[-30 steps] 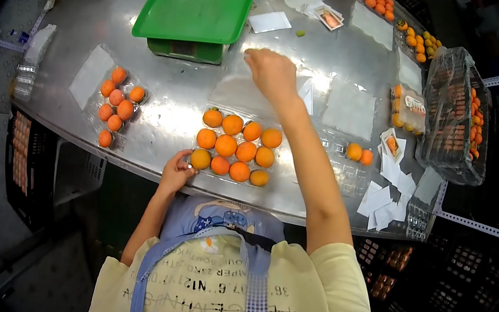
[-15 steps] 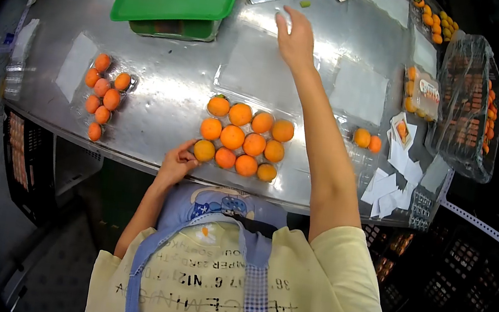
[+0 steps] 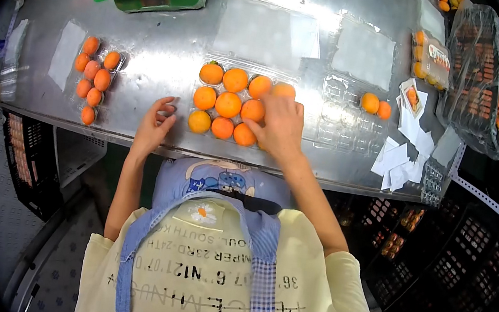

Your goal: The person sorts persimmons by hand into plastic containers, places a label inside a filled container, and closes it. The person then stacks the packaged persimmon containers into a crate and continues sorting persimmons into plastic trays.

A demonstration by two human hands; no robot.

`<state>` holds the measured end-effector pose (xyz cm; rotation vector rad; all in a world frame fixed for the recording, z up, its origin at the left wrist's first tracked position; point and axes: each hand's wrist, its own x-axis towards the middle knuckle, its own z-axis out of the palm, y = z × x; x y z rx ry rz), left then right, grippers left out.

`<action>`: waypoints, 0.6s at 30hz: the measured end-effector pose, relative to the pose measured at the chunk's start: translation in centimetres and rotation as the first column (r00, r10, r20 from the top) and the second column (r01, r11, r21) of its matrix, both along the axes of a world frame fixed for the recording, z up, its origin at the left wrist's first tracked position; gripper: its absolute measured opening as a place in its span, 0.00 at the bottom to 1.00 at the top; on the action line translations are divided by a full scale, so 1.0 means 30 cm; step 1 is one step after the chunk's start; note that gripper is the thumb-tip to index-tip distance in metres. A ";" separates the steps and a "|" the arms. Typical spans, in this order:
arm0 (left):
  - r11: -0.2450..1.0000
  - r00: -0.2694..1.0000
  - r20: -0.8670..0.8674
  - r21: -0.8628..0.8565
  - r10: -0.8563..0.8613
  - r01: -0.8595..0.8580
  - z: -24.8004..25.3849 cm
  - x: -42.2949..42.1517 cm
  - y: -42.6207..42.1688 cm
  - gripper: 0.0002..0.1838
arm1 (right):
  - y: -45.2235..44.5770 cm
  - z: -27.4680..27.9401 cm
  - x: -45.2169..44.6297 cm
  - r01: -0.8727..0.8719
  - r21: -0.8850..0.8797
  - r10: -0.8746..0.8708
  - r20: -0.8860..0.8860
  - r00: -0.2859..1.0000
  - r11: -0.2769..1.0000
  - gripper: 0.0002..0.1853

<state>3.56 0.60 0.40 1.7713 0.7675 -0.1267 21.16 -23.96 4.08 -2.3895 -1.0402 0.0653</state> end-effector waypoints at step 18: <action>0.984 0.983 0.102 -0.110 0.152 -0.140 0.009 -0.097 -0.110 0.17 | -0.045 -0.008 -0.065 0.064 -0.050 -0.058 0.098 0.993 0.997 0.26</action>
